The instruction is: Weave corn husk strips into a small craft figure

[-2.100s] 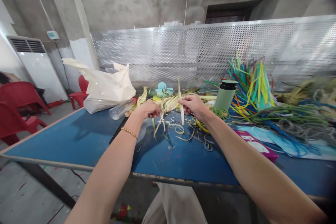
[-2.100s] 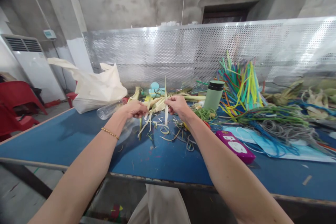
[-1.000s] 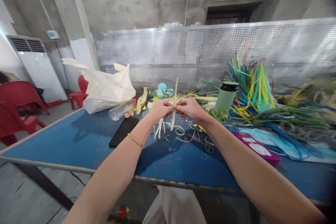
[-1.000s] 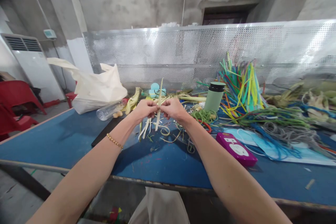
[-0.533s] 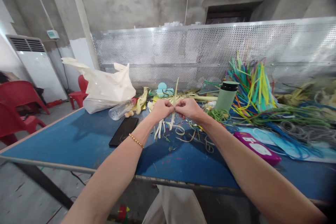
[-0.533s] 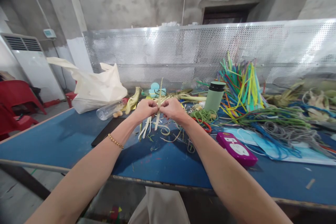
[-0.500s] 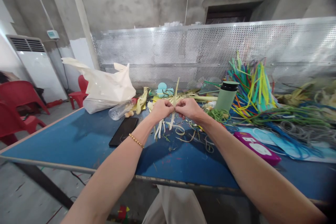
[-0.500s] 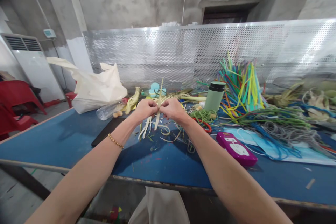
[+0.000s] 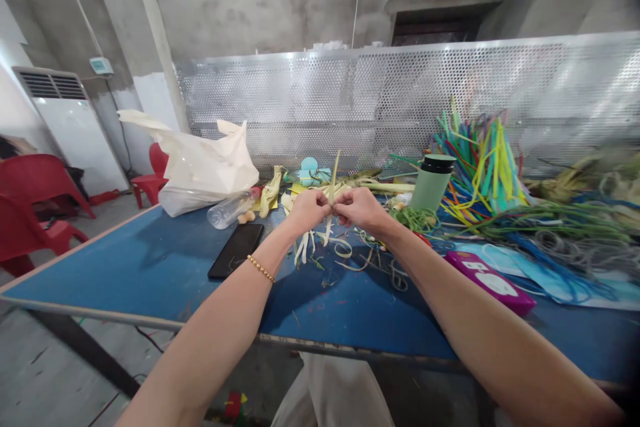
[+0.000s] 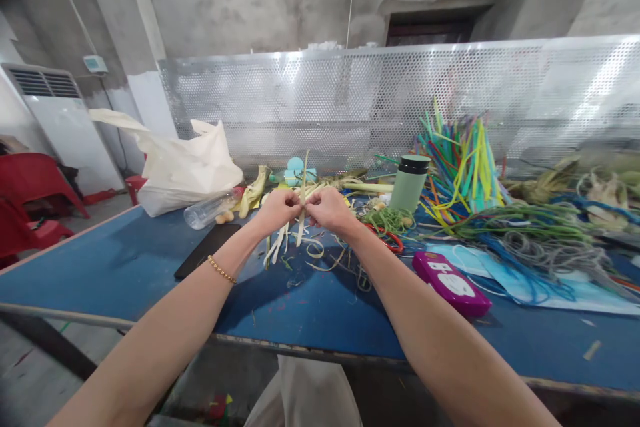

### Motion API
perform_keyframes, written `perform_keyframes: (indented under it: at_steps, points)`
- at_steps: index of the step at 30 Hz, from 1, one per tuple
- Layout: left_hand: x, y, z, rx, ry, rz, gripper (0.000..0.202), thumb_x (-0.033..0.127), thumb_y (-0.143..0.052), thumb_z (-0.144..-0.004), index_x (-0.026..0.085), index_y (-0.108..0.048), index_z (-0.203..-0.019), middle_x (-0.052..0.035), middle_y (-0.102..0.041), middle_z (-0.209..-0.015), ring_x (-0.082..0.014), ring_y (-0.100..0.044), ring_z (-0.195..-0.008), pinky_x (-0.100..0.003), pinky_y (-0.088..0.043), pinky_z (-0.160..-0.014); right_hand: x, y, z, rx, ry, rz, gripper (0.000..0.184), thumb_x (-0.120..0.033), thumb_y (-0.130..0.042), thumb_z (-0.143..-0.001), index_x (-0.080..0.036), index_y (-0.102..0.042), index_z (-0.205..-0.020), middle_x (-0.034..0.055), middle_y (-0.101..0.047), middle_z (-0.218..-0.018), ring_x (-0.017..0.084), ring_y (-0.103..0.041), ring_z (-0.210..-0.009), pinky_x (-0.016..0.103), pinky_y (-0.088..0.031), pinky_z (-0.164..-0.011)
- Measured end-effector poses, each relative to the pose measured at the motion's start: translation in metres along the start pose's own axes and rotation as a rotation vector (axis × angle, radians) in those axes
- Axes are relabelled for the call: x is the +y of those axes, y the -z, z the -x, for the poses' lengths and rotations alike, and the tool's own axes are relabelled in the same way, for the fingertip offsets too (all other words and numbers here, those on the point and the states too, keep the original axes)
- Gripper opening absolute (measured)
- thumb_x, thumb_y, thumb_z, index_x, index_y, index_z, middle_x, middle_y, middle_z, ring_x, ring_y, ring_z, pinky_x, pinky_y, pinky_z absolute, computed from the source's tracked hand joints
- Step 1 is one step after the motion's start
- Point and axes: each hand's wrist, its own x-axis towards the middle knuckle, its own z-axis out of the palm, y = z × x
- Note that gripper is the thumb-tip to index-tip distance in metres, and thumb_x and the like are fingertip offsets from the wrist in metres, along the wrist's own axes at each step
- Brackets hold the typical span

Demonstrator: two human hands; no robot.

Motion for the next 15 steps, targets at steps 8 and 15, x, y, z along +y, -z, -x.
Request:
perform_keyframes:
  at_steps: [8,15]
  points:
    - [-0.0048,0.0000,-0.0016,-0.005,-0.011,0.069,0.011,0.015,-0.056,-0.069,0.014,-0.056,-0.058,0.0021,-0.052,-0.049,-0.0098,-0.046,-0.050,-0.023,-0.032,-0.051,-0.0013,0.0017,0.0008,0.003,0.025,0.027,0.013,-0.015,-0.053,-0.065,-0.016,-0.061,-0.055,-0.0001,-0.060,-0.045,0.011,-0.055,-0.039,0.019,-0.042,-0.039]
    - [-0.0028,0.0015,0.0011,-0.022,-0.031,0.096,0.011,0.015,-0.056,-0.068,0.015,-0.055,-0.058,0.0027,-0.052,-0.048,-0.0090,-0.044,-0.048,-0.023,-0.031,-0.052,0.0005,-0.0009,-0.0010,0.027,0.003,0.050,0.012,-0.017,-0.053,-0.064,-0.016,-0.062,-0.056,-0.0001,-0.060,-0.044,0.013,-0.057,-0.040,0.020,-0.044,-0.041]
